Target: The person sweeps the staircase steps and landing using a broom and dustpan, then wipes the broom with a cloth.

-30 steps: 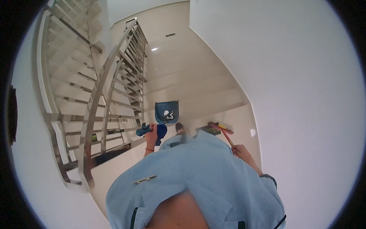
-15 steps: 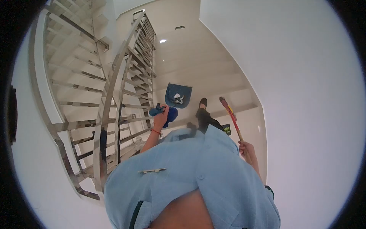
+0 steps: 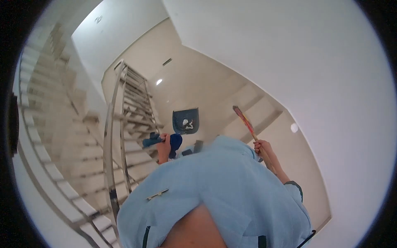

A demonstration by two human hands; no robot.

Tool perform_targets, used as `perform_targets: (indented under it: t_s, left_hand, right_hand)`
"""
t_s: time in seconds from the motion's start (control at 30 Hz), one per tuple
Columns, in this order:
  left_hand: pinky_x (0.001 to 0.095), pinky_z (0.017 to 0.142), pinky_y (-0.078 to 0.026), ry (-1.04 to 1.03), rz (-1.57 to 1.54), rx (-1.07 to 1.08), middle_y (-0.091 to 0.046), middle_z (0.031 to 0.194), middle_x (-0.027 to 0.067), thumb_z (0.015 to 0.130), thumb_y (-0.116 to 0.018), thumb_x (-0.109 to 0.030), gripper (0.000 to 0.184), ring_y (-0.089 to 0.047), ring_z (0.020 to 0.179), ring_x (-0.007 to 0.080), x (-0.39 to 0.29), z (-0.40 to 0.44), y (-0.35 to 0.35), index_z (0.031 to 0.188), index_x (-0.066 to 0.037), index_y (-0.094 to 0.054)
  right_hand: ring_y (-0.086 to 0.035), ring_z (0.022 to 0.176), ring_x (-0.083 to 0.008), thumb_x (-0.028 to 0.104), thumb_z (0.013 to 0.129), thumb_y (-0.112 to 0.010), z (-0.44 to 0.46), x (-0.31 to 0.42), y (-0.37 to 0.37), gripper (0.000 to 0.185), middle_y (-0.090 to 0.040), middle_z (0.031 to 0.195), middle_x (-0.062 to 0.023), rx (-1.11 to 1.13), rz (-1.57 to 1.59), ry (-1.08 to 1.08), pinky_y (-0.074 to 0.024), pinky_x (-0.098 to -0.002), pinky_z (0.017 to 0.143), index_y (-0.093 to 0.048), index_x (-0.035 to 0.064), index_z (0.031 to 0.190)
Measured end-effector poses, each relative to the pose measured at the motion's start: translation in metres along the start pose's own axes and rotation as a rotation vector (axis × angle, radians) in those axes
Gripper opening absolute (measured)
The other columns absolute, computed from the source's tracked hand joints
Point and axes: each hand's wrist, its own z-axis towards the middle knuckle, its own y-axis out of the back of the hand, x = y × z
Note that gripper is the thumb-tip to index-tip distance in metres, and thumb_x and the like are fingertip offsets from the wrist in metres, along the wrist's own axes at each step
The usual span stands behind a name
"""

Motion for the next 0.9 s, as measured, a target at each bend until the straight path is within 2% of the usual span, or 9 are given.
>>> perform_targets:
  t_s: [0.13,0.3,0.4,0.47,0.57,0.7,0.8,0.87,0.9]
  left_hand:
    - [0.0304,0.072,-0.044,-0.071,-0.237,-0.002,-0.058,0.075,0.0068,0.090,-0.059,-0.013,0.015,-0.055,0.072,0.0185,0.012,0.100,0.005,0.084,0.000,-0.059]
    - [0.0292,0.069,-0.042,-0.035,-0.264,0.104,-0.053,0.075,0.0044,0.091,-0.057,-0.011,0.010,-0.052,0.073,0.0141,0.006,0.215,0.044,0.085,-0.003,-0.055]
    - [0.0312,0.066,-0.045,-0.174,-0.100,0.117,-0.058,0.075,0.0060,0.092,-0.056,-0.012,0.006,-0.057,0.071,0.0180,0.025,0.282,0.033,0.092,-0.006,-0.057]
    - [0.0358,0.063,-0.048,-0.294,0.274,0.200,-0.063,0.077,0.0093,0.092,-0.054,-0.015,0.010,-0.062,0.071,0.0240,0.060,0.310,0.012,0.097,-0.009,-0.060]
    - [0.0427,0.062,-0.050,-0.327,0.367,0.283,-0.066,0.080,0.0124,0.092,-0.052,-0.020,0.018,-0.065,0.074,0.0296,0.119,0.353,-0.027,0.101,-0.010,-0.064]
    - [0.0421,0.069,-0.050,-0.278,0.157,0.271,-0.068,0.086,0.0113,0.089,-0.059,-0.027,0.022,-0.065,0.081,0.0320,0.093,0.381,-0.083,0.099,-0.008,-0.065]
    - [0.0395,0.073,-0.051,-0.253,0.131,0.356,-0.069,0.092,0.0108,0.087,-0.064,-0.030,0.025,-0.065,0.085,0.0315,0.117,0.418,-0.085,0.098,-0.008,-0.066]
    - [0.0382,0.076,-0.050,-0.334,0.057,0.427,-0.069,0.095,0.0101,0.086,-0.065,-0.032,0.026,-0.066,0.088,0.0292,0.104,0.402,-0.108,0.097,-0.008,-0.067]
    - [0.0375,0.077,-0.050,-0.287,-0.018,0.443,-0.069,0.094,0.0095,0.087,-0.064,-0.032,0.025,-0.066,0.088,0.0276,0.098,0.398,-0.114,0.098,-0.009,-0.067]
  right_hand:
    - [-0.039,0.043,-0.0081,0.011,0.091,-0.047,0.002,-0.008,-0.065,0.013,-0.043,0.056,0.0032,0.095,-0.063,0.103,-0.0308,-0.0255,0.037,-0.050,0.0022,0.082]
    - [-0.040,0.042,-0.0108,0.015,0.092,-0.046,-0.012,-0.010,-0.159,0.017,-0.040,0.051,0.0030,-0.093,0.094,-0.006,-0.0318,-0.0272,0.038,-0.050,0.0091,0.076]
    - [-0.038,0.045,-0.0082,0.011,0.095,-0.046,0.026,-0.003,-0.178,0.018,-0.042,0.057,0.0019,-0.009,0.142,0.025,-0.0316,-0.0226,0.042,-0.051,-0.0006,0.082]
    - [-0.037,0.045,-0.0091,0.011,0.094,-0.047,0.014,-0.009,-0.229,0.018,-0.041,0.057,0.0026,-0.059,-0.099,0.184,-0.0314,-0.0239,0.043,-0.052,0.0031,0.079]
    - [-0.038,0.048,-0.0068,0.013,0.094,-0.052,0.090,-0.037,-0.200,0.016,-0.042,0.059,0.0040,0.016,-0.029,0.143,-0.0318,-0.0225,0.045,-0.059,-0.0010,0.091]
    - [-0.040,0.053,-0.0034,0.015,0.093,-0.055,0.161,-0.048,-0.159,0.027,-0.048,0.061,0.0027,0.049,0.159,0.106,-0.0308,-0.0206,0.048,-0.061,-0.0082,0.106]
    - [-0.041,0.054,-0.0029,0.015,0.094,-0.053,0.172,-0.061,-0.241,0.032,-0.046,0.060,0.0028,-0.359,-0.675,0.328,-0.0318,-0.0199,0.048,-0.055,-0.0099,0.114]
    - [-0.044,0.043,-0.0073,0.014,0.094,-0.051,0.180,-0.053,-0.196,0.015,-0.042,0.055,0.0042,-0.245,-0.136,0.201,-0.0305,-0.0213,0.037,-0.052,0.0077,0.080]
    - [-0.043,0.043,-0.0075,0.014,0.093,-0.052,0.180,-0.046,-0.180,0.015,-0.042,0.055,0.0040,-0.178,0.126,0.108,-0.0306,-0.0219,0.037,-0.052,0.0084,0.079]
